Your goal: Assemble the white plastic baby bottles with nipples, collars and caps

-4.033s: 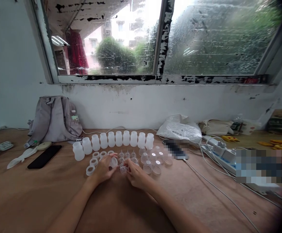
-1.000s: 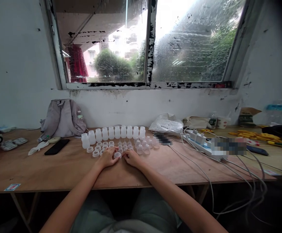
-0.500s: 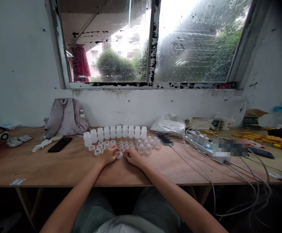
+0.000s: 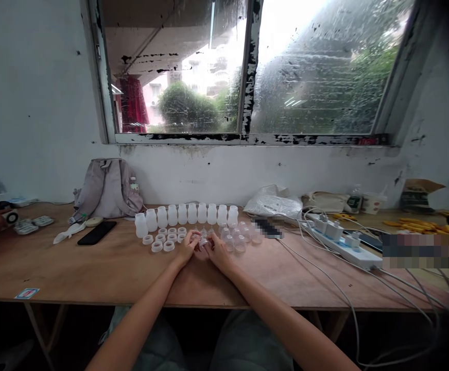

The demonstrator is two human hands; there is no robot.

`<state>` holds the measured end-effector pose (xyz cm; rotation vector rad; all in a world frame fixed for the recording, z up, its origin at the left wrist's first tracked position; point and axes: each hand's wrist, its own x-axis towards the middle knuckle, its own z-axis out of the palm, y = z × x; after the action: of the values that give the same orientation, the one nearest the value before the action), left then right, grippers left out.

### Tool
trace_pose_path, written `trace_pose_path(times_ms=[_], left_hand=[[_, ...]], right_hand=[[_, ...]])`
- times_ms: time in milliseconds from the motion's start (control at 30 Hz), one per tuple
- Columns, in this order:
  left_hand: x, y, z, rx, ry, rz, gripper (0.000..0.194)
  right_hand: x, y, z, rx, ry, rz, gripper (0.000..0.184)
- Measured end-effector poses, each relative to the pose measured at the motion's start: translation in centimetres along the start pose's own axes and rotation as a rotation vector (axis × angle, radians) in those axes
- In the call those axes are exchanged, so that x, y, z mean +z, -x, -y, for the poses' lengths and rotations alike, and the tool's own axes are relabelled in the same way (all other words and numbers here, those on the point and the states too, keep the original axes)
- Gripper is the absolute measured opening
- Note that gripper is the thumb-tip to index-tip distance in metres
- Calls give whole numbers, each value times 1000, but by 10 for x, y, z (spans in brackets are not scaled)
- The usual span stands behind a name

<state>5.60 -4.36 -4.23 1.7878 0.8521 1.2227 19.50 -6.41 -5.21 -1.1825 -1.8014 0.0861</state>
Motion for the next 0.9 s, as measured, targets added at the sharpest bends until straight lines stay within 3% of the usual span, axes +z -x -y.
trace_pose_path(times_ms=[333,900], left_hand=[[-2,7,-1,-173,208,174,25],[-1,8,-1,-73,151,239,28]], right_hand=[[4,-5,-5,139,-67,-82,21],[7,-7,-13,202,-107,-78,28]])
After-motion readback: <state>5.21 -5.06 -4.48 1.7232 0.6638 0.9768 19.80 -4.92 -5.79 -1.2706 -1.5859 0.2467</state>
